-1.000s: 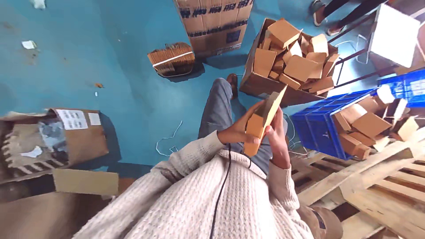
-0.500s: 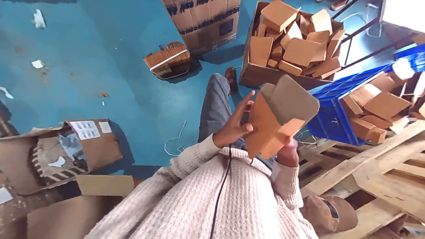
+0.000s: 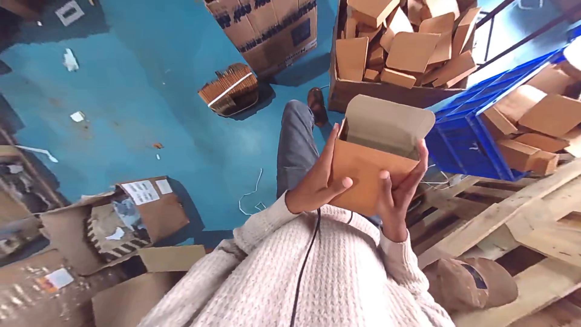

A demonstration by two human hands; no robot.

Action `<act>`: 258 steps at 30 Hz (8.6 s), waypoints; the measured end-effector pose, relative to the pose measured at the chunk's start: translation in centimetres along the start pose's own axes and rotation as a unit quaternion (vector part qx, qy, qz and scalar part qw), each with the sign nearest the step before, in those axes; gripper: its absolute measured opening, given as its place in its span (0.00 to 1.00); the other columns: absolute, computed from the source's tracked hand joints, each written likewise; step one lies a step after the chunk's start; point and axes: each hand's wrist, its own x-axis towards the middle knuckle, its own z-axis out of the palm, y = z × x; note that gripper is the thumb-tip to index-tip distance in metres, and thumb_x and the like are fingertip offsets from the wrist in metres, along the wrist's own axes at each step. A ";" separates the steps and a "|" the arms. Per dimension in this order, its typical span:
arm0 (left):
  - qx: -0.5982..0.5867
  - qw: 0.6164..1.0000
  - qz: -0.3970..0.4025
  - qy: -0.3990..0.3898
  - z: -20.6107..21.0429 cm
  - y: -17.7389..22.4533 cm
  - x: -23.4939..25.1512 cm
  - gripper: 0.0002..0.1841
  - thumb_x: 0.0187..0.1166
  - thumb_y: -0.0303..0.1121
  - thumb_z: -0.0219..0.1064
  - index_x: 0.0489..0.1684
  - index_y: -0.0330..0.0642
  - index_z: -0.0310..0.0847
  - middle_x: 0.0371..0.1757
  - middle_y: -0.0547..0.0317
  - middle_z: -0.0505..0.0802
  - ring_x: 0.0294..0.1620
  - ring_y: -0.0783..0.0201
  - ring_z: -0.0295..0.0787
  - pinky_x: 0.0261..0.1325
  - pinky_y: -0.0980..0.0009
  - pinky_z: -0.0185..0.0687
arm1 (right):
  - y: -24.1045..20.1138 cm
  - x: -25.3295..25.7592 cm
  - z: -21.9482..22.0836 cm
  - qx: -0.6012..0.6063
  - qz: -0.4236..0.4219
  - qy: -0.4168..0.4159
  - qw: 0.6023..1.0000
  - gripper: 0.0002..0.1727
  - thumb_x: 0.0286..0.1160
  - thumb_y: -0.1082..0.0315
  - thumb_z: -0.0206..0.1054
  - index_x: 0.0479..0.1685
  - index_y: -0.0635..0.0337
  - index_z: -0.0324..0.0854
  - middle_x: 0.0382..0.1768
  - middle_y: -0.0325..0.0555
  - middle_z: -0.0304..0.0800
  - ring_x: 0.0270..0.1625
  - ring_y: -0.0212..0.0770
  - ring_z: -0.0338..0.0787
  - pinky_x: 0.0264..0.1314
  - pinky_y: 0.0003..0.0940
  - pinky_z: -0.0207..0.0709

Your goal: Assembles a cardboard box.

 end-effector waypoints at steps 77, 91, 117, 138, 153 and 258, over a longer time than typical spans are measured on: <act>-0.160 0.985 0.045 0.039 -1.1 2.4 0.9 0.15 0.78 0.34 0.67 0.57 0.37 0.73 0.52 0.56 0.90 0.58 0.63 0.89 0.66 0.62 0.86 | -3.2 1.1 -0.1 0.221 0.119 -0.042 0.967 0.08 0.75 0.66 0.70 0.49 0.43 0.83 0.50 0.30 0.87 0.57 0.33 0.89 0.63 0.34 0.86; -0.076 0.993 0.071 0.056 0.2 1.7 -1.5 0.20 0.92 0.40 0.42 0.52 0.35 0.76 0.55 0.52 0.89 0.62 0.63 0.86 0.68 0.62 0.84 | -3.6 0.2 -1.1 0.203 0.116 -0.078 0.969 0.13 0.78 0.64 0.68 0.58 0.49 0.88 0.56 0.31 0.88 0.59 0.30 0.87 0.60 0.29 0.84; -0.128 0.989 0.027 0.065 0.5 1.1 -2.0 0.17 0.90 0.41 0.47 0.44 0.41 0.78 0.56 0.52 0.90 0.64 0.58 0.86 0.71 0.59 0.81 | -3.0 -1.8 0.5 0.121 0.005 -0.008 0.993 0.10 0.82 0.71 0.62 0.53 0.46 0.85 0.53 0.30 0.91 0.58 0.31 0.90 0.59 0.29 0.86; -0.128 0.978 -0.061 0.151 0.8 -0.6 -3.6 0.38 0.85 0.64 0.52 0.71 0.33 0.73 0.58 0.51 0.93 0.61 0.59 0.89 0.67 0.60 0.85 | -1.5 -3.0 0.6 0.150 0.027 -0.070 0.986 0.24 0.88 0.45 0.51 0.74 0.46 0.70 0.70 0.42 0.88 0.79 0.48 0.81 0.84 0.46 0.73; -0.148 0.973 -0.054 0.168 0.1 0.2 -2.9 0.15 0.89 0.40 0.57 0.37 0.40 0.83 0.50 0.52 0.96 0.58 0.58 0.94 0.68 0.59 0.87 | -1.3 -1.9 0.0 0.026 -0.013 -0.135 0.990 0.19 0.76 0.56 0.72 0.60 0.56 0.82 0.68 0.53 0.82 0.75 0.46 0.79 0.76 0.41 0.77; 0.015 0.836 -0.256 0.485 -9.8 -8.1 -0.3 0.33 0.94 0.49 0.27 0.76 0.31 0.66 0.68 0.49 0.87 0.55 0.64 0.89 0.52 0.67 0.85 | 34.2 19.9 0.2 0.005 0.434 0.027 0.901 0.28 0.87 0.62 0.61 0.82 0.67 0.67 0.76 0.66 0.75 0.73 0.56 0.80 0.71 0.52 0.75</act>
